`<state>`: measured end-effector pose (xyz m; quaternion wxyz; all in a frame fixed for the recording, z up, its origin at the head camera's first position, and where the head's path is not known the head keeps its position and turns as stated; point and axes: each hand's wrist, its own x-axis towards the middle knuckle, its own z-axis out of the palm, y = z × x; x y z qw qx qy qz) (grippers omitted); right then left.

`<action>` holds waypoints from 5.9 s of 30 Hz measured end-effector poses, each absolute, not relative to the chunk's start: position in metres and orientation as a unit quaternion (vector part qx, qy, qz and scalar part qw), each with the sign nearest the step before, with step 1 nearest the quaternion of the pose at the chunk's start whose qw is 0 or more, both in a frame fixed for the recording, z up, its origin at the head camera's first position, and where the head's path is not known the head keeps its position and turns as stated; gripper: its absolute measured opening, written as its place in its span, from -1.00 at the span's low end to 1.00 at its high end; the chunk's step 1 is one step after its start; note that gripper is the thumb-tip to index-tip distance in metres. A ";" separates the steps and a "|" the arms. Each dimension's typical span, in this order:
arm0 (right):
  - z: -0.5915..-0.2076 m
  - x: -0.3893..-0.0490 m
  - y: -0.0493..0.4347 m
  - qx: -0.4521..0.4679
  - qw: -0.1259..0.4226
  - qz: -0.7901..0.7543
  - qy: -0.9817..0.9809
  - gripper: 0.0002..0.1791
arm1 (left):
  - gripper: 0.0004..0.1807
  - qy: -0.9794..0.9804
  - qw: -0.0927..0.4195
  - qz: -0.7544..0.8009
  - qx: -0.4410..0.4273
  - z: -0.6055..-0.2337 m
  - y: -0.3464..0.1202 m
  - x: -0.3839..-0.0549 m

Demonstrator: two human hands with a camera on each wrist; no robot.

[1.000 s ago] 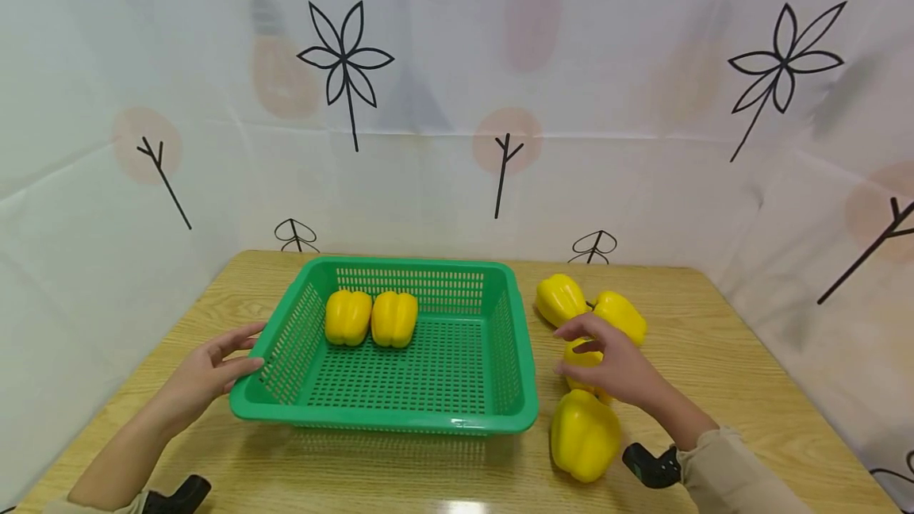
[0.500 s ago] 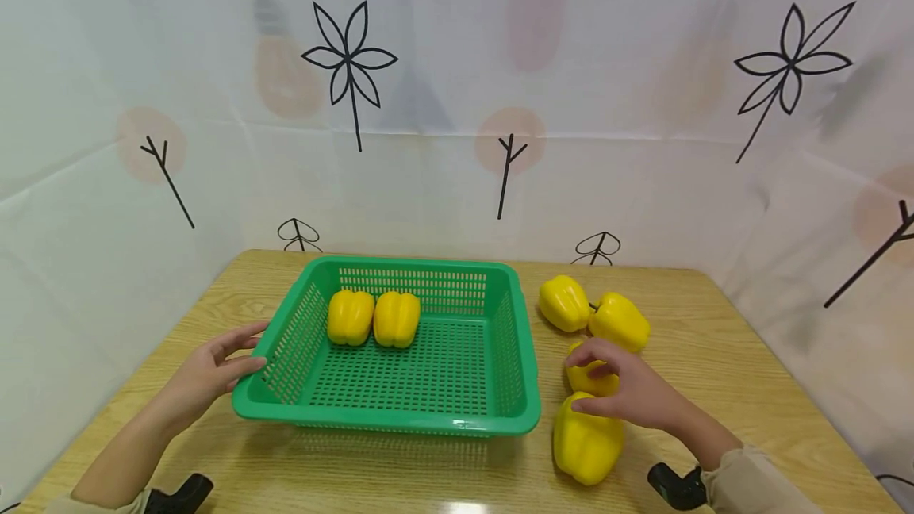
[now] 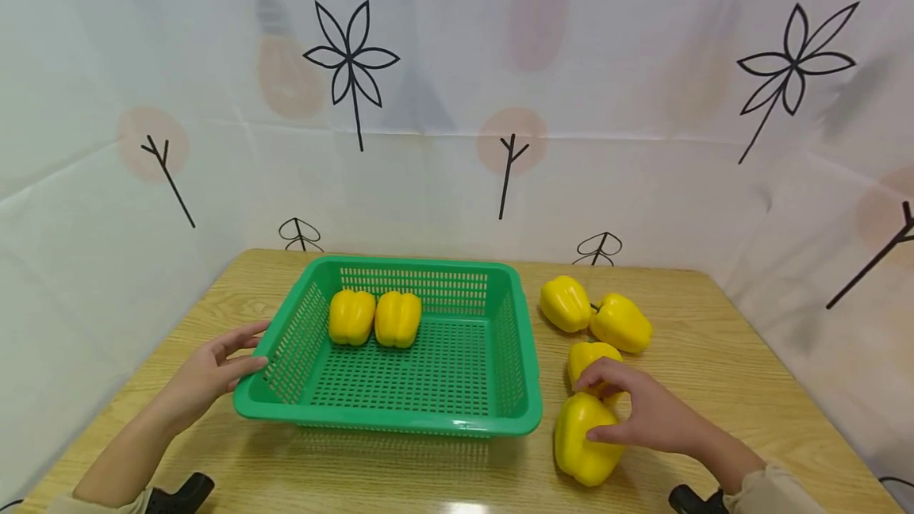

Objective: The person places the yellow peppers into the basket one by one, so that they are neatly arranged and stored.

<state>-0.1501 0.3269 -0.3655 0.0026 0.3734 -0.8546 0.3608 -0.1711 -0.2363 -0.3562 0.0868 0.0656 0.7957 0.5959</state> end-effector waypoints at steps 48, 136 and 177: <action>-0.352 -0.141 0.314 0.414 0.013 0.226 -0.882 -0.28 | -0.29 0.794 0.084 0.599 0.064 -0.357 -0.237 -0.171; -0.283 -0.205 0.257 0.431 0.039 0.254 -0.865 -0.36 | -0.29 0.795 0.076 0.598 0.062 -0.359 -0.236 -0.171; -0.289 -0.270 0.180 0.428 -0.057 0.297 -0.852 -0.35 | -0.29 0.794 0.079 0.599 0.065 -0.360 -0.238 -0.172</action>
